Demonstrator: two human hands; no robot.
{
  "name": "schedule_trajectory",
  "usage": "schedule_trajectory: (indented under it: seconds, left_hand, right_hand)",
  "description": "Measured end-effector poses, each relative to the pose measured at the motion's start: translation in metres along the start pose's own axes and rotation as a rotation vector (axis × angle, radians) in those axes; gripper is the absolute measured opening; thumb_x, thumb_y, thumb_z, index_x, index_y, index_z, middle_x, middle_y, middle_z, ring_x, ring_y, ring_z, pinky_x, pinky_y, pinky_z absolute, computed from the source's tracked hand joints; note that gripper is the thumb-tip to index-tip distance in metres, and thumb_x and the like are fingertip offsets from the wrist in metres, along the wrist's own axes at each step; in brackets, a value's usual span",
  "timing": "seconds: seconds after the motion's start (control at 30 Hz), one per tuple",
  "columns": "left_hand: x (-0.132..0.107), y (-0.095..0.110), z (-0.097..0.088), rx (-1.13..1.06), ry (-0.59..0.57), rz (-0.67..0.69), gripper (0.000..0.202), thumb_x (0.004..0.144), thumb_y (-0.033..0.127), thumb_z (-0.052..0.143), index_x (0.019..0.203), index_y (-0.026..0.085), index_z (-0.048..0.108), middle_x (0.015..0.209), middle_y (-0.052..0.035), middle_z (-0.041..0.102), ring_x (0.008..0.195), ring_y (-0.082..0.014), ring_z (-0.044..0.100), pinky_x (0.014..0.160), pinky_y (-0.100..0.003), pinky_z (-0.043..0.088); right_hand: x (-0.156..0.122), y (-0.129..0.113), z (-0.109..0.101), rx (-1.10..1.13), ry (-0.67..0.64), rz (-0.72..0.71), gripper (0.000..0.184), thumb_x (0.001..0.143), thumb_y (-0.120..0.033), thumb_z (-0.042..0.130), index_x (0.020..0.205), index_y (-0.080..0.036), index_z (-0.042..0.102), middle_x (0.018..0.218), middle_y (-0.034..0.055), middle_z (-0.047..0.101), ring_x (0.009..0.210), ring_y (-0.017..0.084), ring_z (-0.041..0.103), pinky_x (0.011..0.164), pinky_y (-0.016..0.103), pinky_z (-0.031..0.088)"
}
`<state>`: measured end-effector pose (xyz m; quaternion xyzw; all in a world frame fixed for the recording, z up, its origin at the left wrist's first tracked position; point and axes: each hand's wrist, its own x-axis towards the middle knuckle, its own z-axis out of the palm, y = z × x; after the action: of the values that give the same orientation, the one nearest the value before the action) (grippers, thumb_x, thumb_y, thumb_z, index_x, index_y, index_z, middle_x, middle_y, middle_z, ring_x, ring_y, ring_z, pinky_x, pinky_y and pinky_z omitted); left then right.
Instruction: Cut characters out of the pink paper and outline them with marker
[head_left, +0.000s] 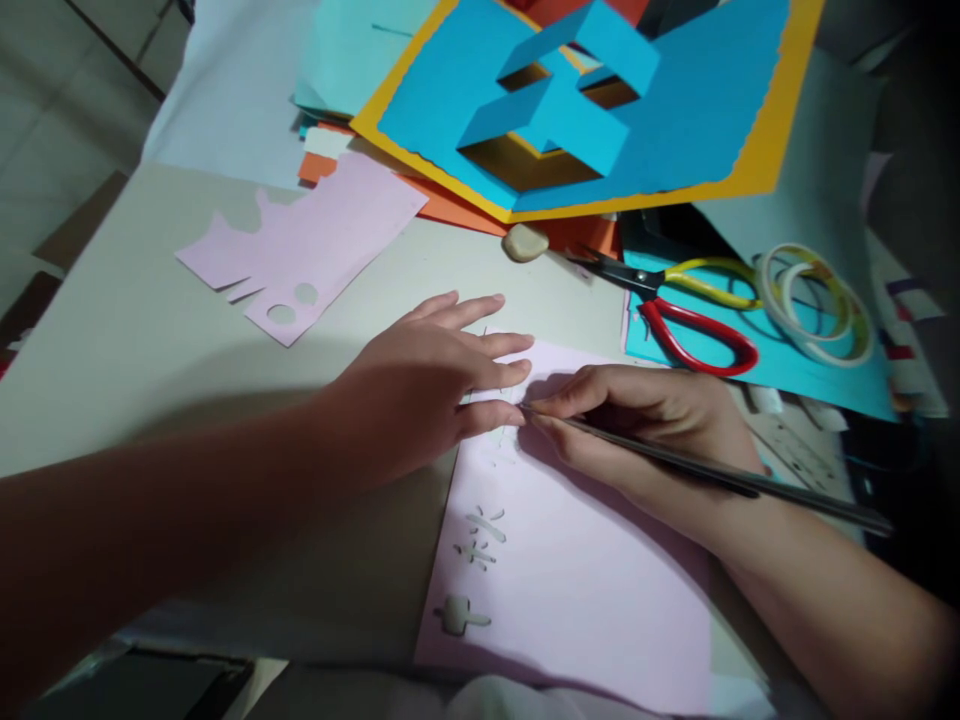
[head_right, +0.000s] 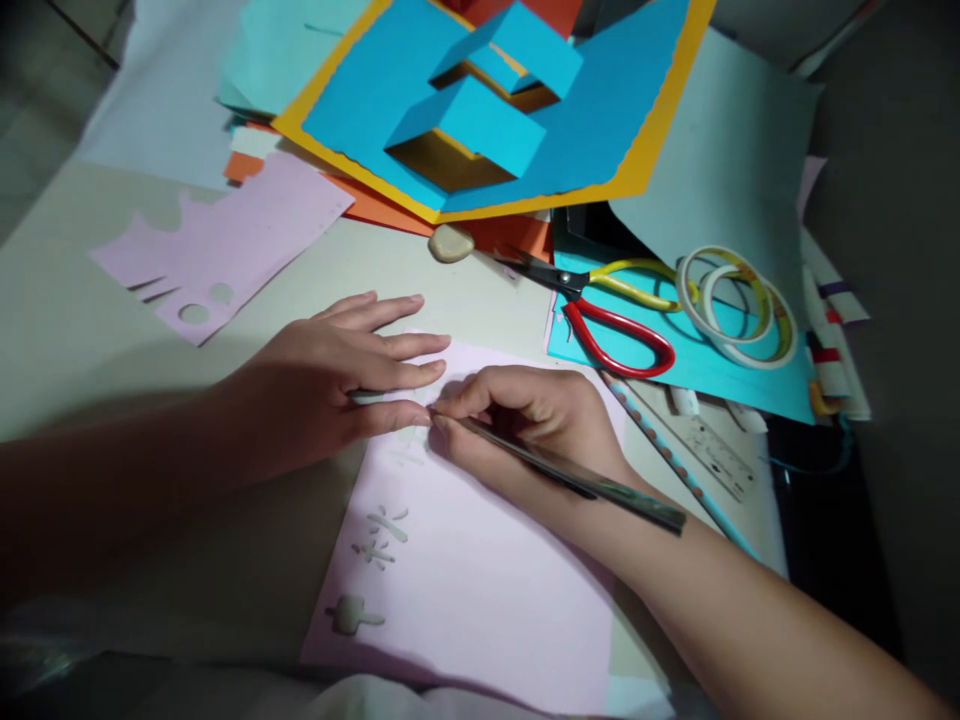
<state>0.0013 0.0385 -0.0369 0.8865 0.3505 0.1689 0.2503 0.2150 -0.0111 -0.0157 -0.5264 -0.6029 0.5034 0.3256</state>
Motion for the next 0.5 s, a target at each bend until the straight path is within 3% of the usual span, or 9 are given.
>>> schedule_trajectory:
  seconds: [0.5]
  left_hand:
    - [0.0019, 0.0035, -0.0012, -0.008, -0.020, -0.040, 0.024, 0.087, 0.034, 0.071, 0.110, 0.027, 0.074, 0.134, -0.0003, 0.065, 0.144, -0.0265, 0.041, 0.120, -0.051, 0.029]
  right_hand:
    - [0.0012, 0.0014, -0.0031, -0.046, -0.017, -0.025, 0.005, 0.079, -0.026, 0.080, 0.080, -0.022, 0.076, 0.087, 0.0046, 0.077, 0.079, 0.020, 0.072, 0.058, 0.025, 0.058]
